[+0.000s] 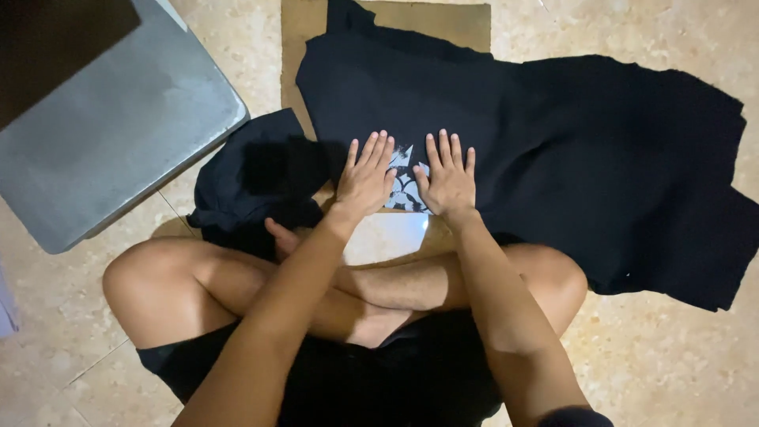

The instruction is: The person sits cross-legged on the floor and folds black t-shirts with a white graphic print. They smooth the shirts with their hands, fold them in half, and stack them on a pile. The person occasionally inspects the graphic area before stacking the folded shirt.

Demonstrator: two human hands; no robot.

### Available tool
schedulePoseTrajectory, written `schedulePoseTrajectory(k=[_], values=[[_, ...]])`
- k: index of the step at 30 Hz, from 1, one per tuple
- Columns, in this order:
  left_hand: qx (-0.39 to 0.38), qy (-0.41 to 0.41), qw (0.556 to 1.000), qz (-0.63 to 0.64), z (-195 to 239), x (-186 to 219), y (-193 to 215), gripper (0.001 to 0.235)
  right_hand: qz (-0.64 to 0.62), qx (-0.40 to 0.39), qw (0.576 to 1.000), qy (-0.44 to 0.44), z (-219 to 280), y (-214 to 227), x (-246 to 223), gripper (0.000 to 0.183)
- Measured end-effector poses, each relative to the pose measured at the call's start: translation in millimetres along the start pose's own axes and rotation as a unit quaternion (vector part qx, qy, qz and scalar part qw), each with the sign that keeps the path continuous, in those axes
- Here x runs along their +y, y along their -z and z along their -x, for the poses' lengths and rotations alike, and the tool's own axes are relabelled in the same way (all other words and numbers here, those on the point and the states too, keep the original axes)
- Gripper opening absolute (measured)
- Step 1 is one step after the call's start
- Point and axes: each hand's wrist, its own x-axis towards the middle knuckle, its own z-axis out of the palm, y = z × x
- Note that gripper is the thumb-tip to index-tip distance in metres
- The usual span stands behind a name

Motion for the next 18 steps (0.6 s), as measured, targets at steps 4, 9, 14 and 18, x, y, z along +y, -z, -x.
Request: schedulePoseTrajectory(k=[4,9,14,18], values=[[-0.005,0.024,0.999,-0.021,8,-5,-3,0.065,-0.008,0.023,1.0,0.009,-1,-2,1,0.071],[0.136,-0.081,0.985,-0.069,27,-16,-13,0.073,-0.054,0.057,0.996,0.034,4,9,-9,0.07],[0.093,-0.072,0.991,-0.068,31,-13,-22,0.075,-0.026,0.057,0.991,0.119,-3,-13,-14,0.06],[0.044,-0.054,0.996,-0.056,33,-9,-10,0.073,-0.01,0.006,0.996,0.092,-3,-10,-20,0.061]])
